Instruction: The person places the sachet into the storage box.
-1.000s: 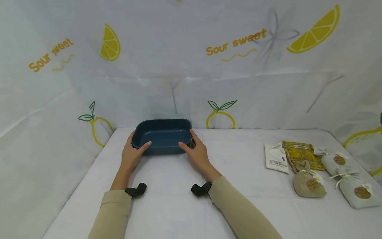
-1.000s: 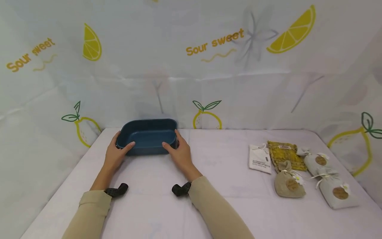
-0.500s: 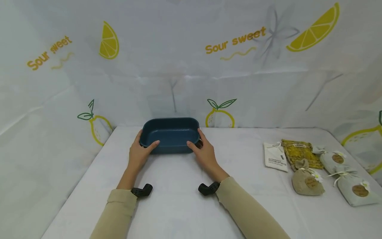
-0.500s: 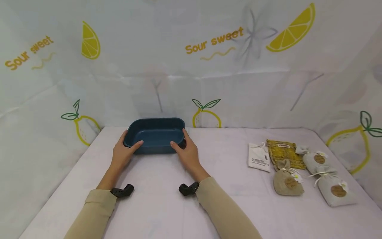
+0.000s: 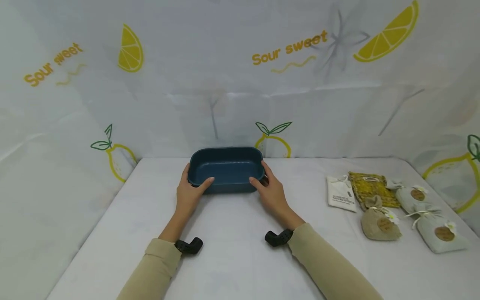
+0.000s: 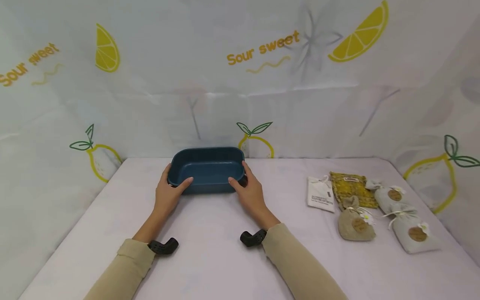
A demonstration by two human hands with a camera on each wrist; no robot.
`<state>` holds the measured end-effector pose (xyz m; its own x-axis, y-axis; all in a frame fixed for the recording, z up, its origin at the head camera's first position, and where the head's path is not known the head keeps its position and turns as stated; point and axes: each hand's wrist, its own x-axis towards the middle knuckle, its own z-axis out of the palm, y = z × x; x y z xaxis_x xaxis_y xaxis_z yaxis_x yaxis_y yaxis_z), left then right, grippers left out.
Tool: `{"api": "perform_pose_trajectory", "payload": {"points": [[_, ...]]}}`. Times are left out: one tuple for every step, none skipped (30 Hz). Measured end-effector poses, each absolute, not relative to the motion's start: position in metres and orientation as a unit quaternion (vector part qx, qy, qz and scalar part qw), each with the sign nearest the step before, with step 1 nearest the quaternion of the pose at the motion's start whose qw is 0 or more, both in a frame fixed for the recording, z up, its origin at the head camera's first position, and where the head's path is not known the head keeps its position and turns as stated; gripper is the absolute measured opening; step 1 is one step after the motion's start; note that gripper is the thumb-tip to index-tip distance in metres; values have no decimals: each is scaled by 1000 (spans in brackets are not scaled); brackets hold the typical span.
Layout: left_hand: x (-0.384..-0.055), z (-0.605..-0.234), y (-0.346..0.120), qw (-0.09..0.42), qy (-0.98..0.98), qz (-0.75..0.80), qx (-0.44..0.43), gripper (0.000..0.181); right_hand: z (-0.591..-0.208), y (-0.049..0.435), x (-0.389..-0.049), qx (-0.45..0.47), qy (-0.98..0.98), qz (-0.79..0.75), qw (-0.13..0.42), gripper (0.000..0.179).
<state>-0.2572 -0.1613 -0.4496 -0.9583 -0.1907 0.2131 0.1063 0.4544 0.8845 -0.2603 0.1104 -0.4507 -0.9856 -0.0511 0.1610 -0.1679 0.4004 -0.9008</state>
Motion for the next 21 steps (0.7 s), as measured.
{"api": "perform_pose_trajectory", "payload": {"points": [[-257,-450,-158,142,-837,-528,23,103,-450,113,-260,64,-836,542,53,78],[-257,-450,-154,141,-833,-535,22,104,-450,116,-259,64,-837,540,53,78],[-257,-451,-151,139,-829,-541,20,104,-450,119,-258,63,-838,540,54,78],[-257,-451,-148,137,-825,-547,19,103,-450,122,-257,62,-838,539,54,77],[-257,-452,-145,136,-822,-553,17,103,-450,125,-257,61,-840,537,54,77],[-257,-452,-142,136,-818,-558,16,103,-450,128,-255,60,-841,535,53,77],[-258,-453,-139,136,-815,-563,14,103,-450,130,-255,59,-842,534,54,77],[-259,-454,-136,136,-812,-568,13,102,-450,132,-254,60,-841,534,54,77],[-259,-454,-134,137,-808,-572,11,102,-450,135,-253,61,-842,534,54,77],[-261,-455,-131,138,-806,-575,11,102,-450,137,-252,61,-842,533,54,77],[-262,-455,-128,138,-805,-577,9,102,-449,139,-252,61,-842,533,55,77],[-263,-456,-125,137,-804,-579,7,102,-449,142,-251,60,-840,536,55,77],[-264,-456,-122,136,-804,-579,6,102,-449,145,-250,59,-840,537,57,77],[-264,-456,-118,134,-805,-578,5,102,-449,148,-250,58,-840,537,59,76],[-265,-455,-115,133,-806,-577,2,103,-449,151,-249,55,-840,537,60,76],[-266,-455,-111,131,-807,-577,1,103,-450,154,-249,53,-839,537,62,75],[-267,-455,-107,128,-807,-576,0,103,-449,158,-248,52,-840,537,63,75],[-267,-456,-103,126,-806,-578,0,104,-449,162,-248,51,-840,537,65,74],[-268,-456,-99,125,-807,-577,0,104,-450,166,-248,50,-841,535,67,73],[-268,-456,-95,123,-807,-577,0,105,-450,170,-248,48,-841,534,67,73],[-268,-457,-91,120,-807,-578,0,106,-450,174,-247,46,-842,533,67,72]]}}
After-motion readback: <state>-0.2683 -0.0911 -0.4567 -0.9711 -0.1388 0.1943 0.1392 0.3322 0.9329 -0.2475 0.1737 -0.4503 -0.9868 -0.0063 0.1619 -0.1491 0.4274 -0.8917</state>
